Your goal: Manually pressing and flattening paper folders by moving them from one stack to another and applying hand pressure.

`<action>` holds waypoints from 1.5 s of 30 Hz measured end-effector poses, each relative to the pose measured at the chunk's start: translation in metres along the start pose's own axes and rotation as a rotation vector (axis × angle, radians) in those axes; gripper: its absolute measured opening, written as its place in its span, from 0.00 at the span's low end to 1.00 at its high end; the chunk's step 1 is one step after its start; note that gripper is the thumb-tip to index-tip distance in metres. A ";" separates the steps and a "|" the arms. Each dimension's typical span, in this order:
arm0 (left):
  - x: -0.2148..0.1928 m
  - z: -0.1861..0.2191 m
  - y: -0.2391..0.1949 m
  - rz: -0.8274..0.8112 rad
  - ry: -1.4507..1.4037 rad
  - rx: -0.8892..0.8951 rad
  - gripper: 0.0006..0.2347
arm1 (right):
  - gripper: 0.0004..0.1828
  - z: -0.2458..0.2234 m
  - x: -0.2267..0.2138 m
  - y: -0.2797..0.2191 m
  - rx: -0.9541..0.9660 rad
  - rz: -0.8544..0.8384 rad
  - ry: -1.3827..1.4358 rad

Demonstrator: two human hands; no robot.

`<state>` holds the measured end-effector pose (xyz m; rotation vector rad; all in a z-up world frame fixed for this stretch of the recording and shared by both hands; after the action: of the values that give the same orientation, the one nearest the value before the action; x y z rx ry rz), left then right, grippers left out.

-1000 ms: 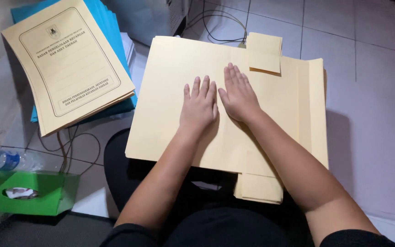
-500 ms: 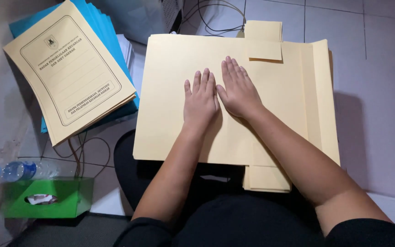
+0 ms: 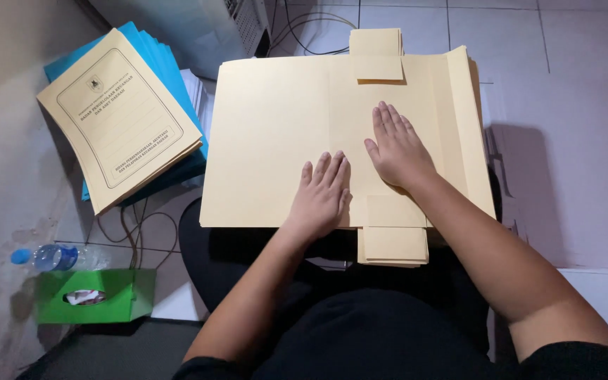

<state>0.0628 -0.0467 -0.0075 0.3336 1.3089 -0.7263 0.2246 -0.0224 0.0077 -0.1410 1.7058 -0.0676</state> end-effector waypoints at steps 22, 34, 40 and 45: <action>-0.036 -0.067 0.247 0.215 -0.126 -0.324 0.26 | 0.38 0.072 0.000 -0.026 0.536 -0.012 -0.060; -0.032 -0.069 0.248 0.279 -0.173 -0.288 0.26 | 0.47 0.042 0.008 -0.132 0.375 -0.072 0.007; -0.032 -0.076 0.251 0.326 -0.190 -0.301 0.26 | 0.33 0.086 0.011 -0.157 0.460 -0.082 -0.265; -0.030 -0.073 0.250 0.323 -0.152 -0.297 0.26 | 0.43 0.071 0.040 -0.156 0.336 0.021 -0.221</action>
<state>0.1688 0.1912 -0.0399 0.2364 1.1632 -0.2746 0.2983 -0.1797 -0.0214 0.1158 1.4522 -0.3098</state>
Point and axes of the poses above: each hand's wrist, its own y-axis towards the middle knuckle, its own x-axis out of the palm, z = x × y, the point moved 8 cm from there along y, towards the middle knuckle, and after that the axes turned 9 degrees about -x, right-handed, at the moved point
